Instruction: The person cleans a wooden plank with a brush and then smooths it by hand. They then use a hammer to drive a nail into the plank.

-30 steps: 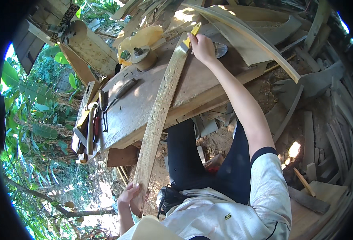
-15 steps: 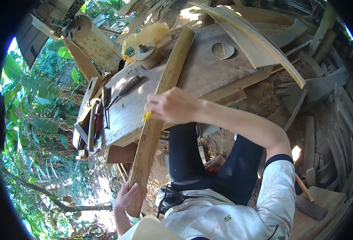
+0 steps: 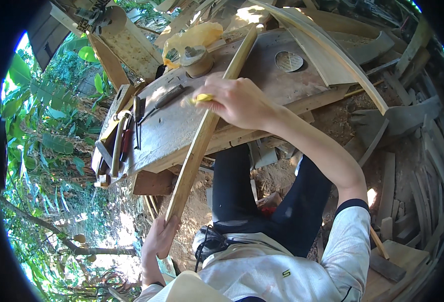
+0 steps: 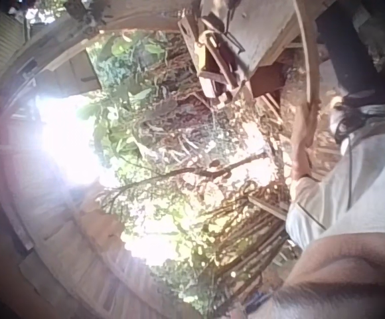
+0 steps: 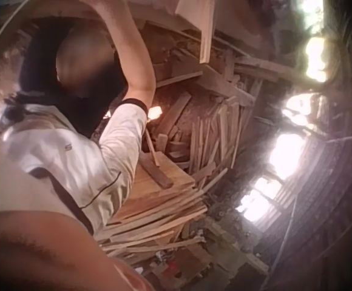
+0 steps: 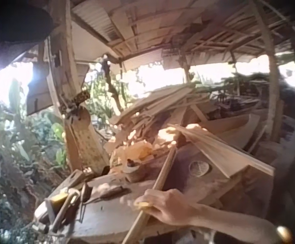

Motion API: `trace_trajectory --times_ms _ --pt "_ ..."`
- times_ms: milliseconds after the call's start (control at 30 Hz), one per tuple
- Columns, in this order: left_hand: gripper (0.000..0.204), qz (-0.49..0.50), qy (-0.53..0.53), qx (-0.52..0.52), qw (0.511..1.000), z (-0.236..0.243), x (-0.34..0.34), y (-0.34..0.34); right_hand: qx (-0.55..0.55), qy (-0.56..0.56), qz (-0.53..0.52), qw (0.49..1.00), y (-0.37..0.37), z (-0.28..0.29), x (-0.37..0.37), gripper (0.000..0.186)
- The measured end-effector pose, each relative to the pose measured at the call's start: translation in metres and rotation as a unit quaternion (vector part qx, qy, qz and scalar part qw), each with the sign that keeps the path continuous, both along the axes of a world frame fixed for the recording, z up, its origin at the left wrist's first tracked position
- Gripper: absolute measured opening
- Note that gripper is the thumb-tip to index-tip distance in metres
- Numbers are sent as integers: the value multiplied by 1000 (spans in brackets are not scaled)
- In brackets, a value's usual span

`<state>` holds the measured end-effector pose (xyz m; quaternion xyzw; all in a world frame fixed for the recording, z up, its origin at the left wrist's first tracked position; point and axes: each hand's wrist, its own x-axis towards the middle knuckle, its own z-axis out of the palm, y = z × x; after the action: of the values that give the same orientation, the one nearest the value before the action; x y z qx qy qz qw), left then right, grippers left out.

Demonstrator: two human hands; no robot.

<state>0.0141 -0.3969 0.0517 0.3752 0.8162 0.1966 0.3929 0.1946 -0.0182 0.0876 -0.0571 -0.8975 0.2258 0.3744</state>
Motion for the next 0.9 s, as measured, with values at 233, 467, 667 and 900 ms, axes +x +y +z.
trace_trajectory --times_ms 233,467,667,900 --pt "48 -6 -56 -3 998 -4 5 14 -20 34 35 999 -9 -19 -11 25" --pt "67 39 -209 51 976 -31 2 7 -12 -25 66 997 -22 -12 -8 18" --pt "67 64 -283 65 955 -28 11 28 -26 60 72 995 -25 -14 -14 25" --pt "45 37 -137 88 986 -36 22 39 -57 28 84 994 -36 -6 -10 30"
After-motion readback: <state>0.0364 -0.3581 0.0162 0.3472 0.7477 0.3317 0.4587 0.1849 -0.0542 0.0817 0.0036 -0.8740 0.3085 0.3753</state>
